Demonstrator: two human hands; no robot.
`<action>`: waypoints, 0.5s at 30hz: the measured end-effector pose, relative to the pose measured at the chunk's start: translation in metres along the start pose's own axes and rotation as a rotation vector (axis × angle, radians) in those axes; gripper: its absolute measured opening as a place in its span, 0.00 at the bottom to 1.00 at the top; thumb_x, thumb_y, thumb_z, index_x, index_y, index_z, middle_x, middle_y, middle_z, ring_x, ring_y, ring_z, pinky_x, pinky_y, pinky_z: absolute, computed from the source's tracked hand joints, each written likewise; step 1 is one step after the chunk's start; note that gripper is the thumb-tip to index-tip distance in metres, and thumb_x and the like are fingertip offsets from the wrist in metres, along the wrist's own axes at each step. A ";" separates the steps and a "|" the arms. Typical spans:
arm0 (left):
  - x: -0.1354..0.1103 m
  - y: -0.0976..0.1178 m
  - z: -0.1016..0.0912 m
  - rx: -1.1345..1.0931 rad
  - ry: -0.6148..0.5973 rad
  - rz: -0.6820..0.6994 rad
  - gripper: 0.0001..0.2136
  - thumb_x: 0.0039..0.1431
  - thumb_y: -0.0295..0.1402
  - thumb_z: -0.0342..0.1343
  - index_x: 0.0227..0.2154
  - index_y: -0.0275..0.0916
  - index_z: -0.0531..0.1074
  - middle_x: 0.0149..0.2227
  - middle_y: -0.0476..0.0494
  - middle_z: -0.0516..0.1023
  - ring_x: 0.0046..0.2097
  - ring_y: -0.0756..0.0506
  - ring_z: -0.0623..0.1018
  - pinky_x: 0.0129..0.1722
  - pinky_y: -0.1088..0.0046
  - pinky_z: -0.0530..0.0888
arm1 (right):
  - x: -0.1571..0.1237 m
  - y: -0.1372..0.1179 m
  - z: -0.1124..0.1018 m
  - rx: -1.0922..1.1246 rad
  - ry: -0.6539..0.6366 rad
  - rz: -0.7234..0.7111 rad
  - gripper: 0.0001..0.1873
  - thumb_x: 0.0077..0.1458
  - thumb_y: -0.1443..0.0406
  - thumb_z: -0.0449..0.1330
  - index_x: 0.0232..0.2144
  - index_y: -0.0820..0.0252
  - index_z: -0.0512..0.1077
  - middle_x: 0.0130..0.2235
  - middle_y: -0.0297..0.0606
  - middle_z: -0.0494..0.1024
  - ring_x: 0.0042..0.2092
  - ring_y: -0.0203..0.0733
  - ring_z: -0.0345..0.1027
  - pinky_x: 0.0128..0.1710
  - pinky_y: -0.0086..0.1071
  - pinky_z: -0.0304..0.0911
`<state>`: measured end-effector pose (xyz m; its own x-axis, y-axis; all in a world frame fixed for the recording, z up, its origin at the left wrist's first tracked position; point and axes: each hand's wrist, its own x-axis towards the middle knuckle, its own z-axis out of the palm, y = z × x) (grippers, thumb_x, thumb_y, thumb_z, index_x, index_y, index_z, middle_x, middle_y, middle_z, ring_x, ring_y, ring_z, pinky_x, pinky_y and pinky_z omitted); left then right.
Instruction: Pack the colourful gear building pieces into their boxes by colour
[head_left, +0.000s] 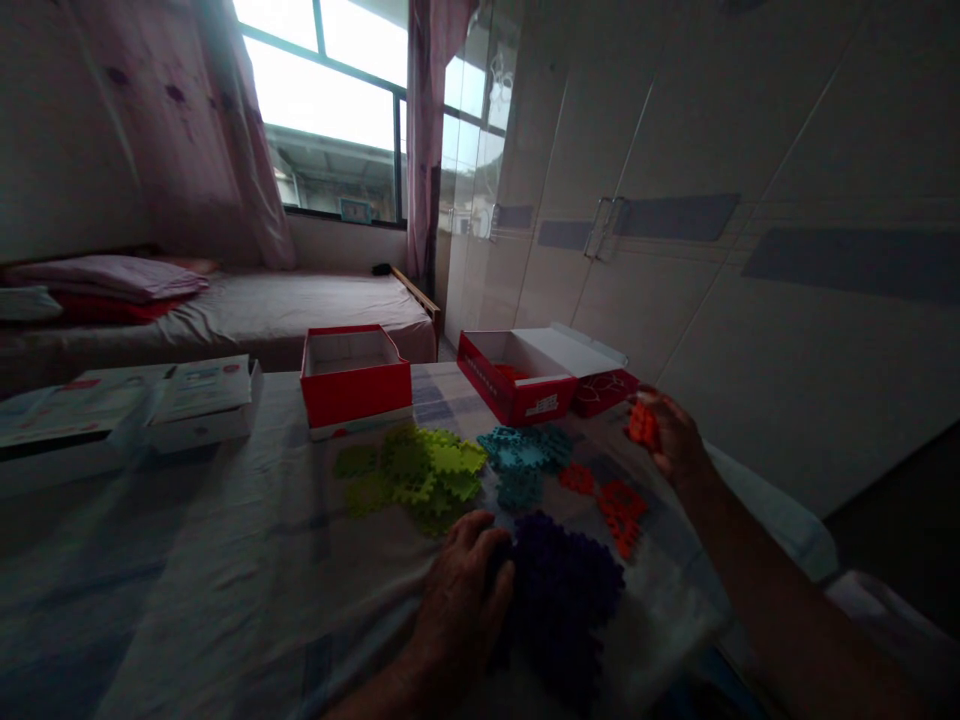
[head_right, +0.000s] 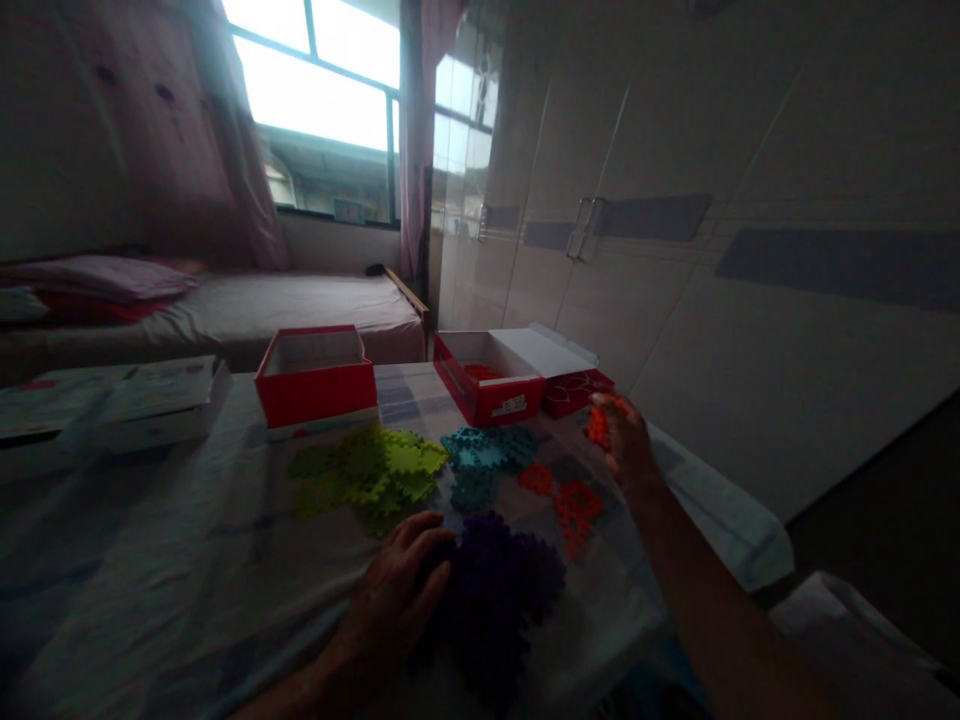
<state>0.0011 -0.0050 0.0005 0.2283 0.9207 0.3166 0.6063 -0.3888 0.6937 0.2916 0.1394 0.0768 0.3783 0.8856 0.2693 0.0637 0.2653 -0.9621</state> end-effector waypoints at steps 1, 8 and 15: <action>0.000 -0.001 0.000 0.002 -0.004 0.003 0.13 0.57 0.31 0.47 0.44 0.38 0.71 0.52 0.37 0.68 0.55 0.41 0.67 0.54 0.58 0.67 | 0.012 -0.010 0.017 0.017 -0.044 -0.067 0.26 0.40 0.54 0.61 0.43 0.57 0.66 0.35 0.34 0.70 0.29 0.32 0.64 0.25 0.26 0.64; 0.001 -0.009 0.002 0.013 -0.005 0.056 0.13 0.57 0.31 0.47 0.44 0.39 0.70 0.51 0.36 0.68 0.54 0.41 0.68 0.52 0.58 0.69 | 0.079 -0.040 0.128 -0.419 -0.109 -0.192 0.33 0.50 0.49 0.53 0.52 0.64 0.61 0.46 0.46 0.71 0.45 0.44 0.66 0.42 0.38 0.65; -0.001 -0.003 0.003 -0.010 0.017 0.024 0.13 0.56 0.30 0.48 0.43 0.39 0.70 0.51 0.38 0.68 0.54 0.42 0.67 0.54 0.60 0.67 | 0.042 -0.003 0.090 -0.880 -0.130 -0.325 0.21 0.52 0.59 0.54 0.46 0.65 0.68 0.46 0.49 0.71 0.48 0.47 0.65 0.51 0.38 0.58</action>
<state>0.0012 -0.0050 -0.0033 0.2301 0.9103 0.3440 0.5929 -0.4114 0.6923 0.2237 0.2100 0.0944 0.1169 0.8684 0.4818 0.8416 0.1710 -0.5123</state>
